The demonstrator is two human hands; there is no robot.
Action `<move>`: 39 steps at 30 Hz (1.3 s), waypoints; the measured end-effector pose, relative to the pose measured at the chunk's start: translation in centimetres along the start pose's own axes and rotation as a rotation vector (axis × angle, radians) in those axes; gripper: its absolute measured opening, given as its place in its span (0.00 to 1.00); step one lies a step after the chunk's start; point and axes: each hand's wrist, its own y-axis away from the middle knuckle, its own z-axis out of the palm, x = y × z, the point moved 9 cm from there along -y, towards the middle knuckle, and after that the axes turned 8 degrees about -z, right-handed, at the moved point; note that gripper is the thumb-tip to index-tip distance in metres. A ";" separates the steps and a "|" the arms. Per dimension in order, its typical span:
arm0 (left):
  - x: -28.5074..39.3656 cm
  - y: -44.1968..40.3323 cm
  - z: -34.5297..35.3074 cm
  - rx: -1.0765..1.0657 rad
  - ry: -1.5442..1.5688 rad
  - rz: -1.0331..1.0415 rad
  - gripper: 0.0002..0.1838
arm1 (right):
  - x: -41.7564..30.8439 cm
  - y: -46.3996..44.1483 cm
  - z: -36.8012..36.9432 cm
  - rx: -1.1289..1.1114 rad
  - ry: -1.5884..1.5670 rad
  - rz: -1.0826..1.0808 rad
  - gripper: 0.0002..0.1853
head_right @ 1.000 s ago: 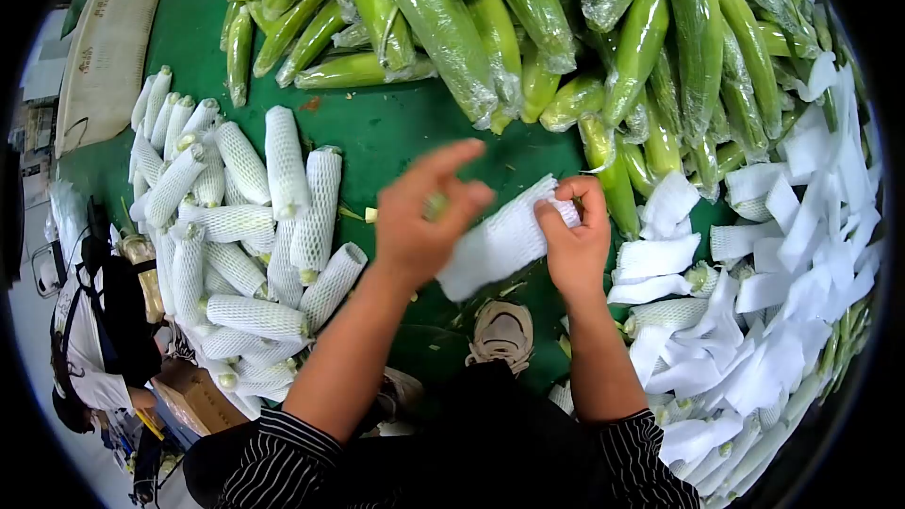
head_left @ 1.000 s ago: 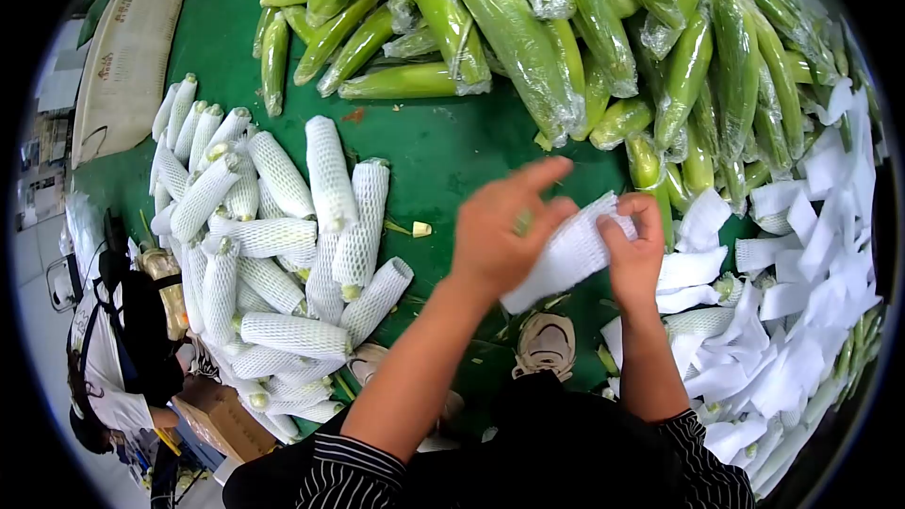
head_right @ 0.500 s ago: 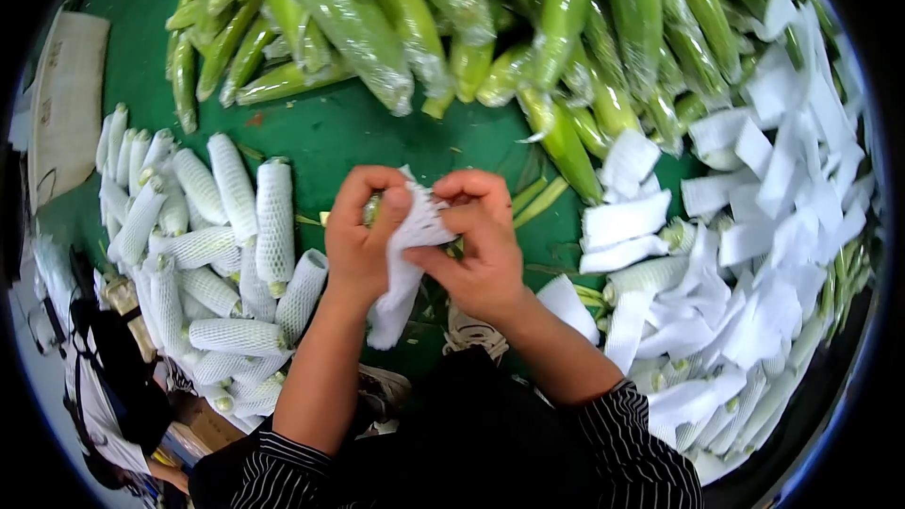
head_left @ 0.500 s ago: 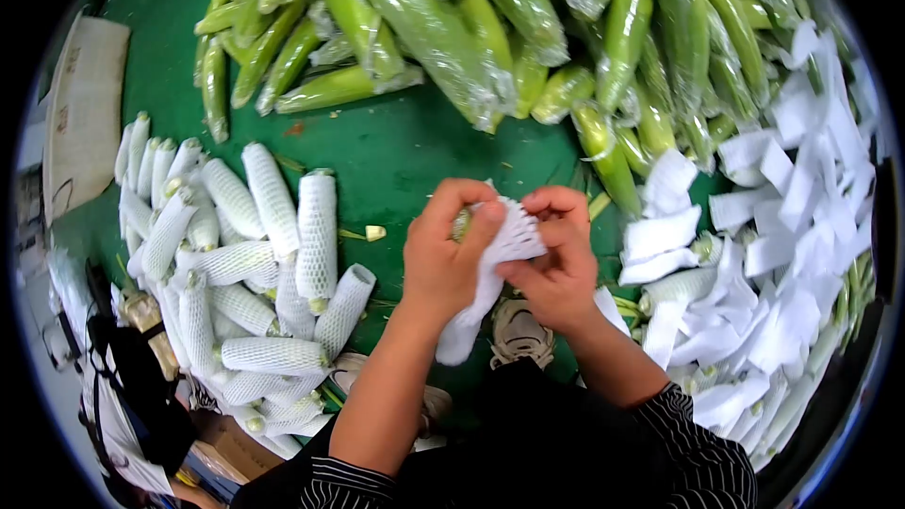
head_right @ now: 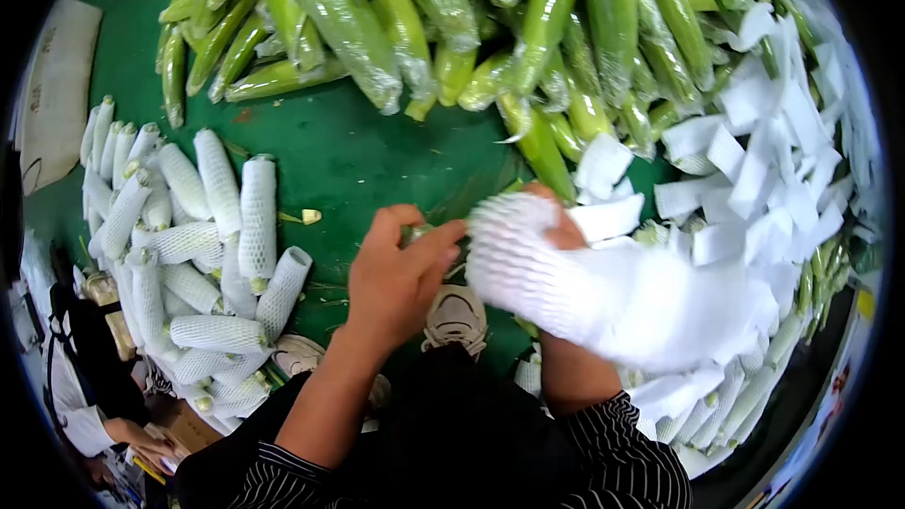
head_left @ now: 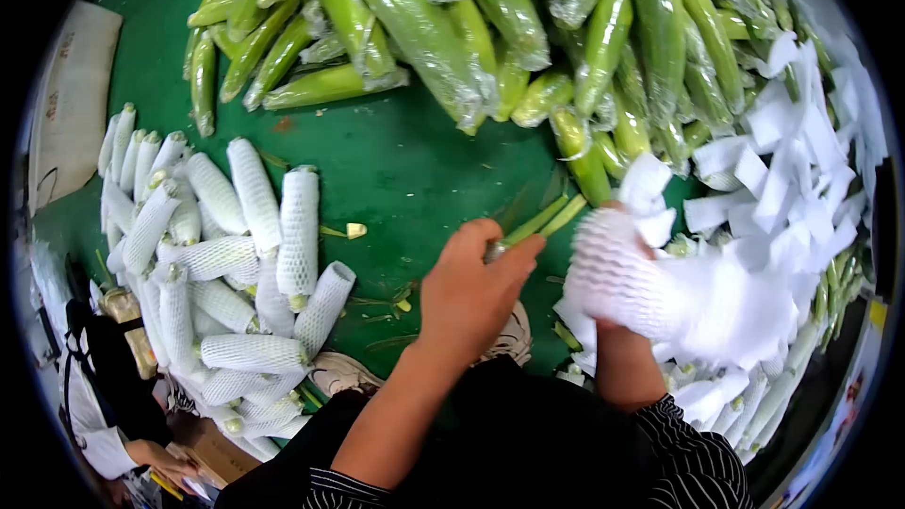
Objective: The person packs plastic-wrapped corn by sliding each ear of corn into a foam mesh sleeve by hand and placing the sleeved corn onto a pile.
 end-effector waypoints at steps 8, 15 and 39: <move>-1.2 1.3 -0.4 0.094 0.215 -0.082 0.08 | 3.0 0.3 0.1 0.430 0.413 -0.077 0.11; -1.3 2.3 0.4 -0.013 0.727 -0.181 0.14 | 2.7 -0.3 -1.0 0.484 0.795 -0.281 0.16; -8.4 8.0 4.6 0.039 1.668 -0.894 0.24 | 5.4 -0.3 -0.1 0.305 0.814 0.072 0.15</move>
